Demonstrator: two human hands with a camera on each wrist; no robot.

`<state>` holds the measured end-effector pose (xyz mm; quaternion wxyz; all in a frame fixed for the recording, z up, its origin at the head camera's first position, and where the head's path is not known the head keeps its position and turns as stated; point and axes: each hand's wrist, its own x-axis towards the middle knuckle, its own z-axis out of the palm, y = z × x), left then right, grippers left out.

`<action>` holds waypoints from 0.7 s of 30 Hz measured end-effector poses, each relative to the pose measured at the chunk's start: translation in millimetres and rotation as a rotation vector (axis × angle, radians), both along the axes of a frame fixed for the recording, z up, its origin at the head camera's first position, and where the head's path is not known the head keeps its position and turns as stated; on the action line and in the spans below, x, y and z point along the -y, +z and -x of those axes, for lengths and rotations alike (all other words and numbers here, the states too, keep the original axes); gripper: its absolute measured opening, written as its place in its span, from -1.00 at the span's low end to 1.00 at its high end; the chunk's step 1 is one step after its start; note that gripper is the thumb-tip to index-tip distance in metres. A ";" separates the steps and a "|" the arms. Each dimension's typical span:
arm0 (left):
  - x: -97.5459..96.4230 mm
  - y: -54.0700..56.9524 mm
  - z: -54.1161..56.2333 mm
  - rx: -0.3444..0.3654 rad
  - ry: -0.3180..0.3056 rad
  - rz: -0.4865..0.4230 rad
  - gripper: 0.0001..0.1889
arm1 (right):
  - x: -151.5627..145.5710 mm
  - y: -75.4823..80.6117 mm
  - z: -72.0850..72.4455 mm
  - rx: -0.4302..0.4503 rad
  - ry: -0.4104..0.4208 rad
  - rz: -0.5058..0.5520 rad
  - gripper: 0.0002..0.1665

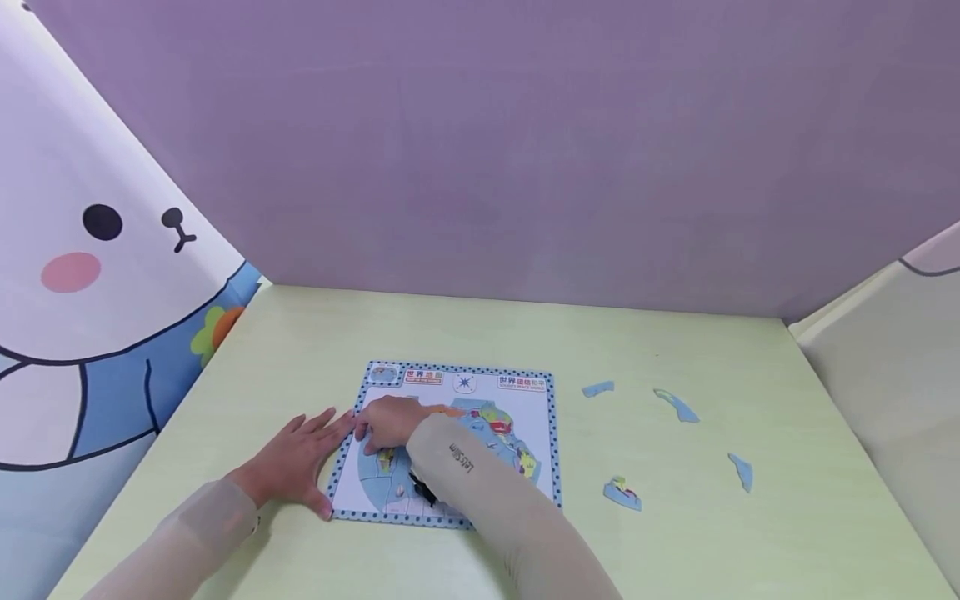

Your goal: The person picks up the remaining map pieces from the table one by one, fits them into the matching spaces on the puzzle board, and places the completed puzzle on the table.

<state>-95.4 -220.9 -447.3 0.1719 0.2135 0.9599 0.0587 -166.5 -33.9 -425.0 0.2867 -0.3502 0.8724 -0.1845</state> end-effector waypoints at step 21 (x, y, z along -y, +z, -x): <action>-0.6 1.2 -3.1 -0.030 -0.012 -0.024 0.34 | -99.0 23.1 -4.2 -0.056 -0.126 0.029 -0.68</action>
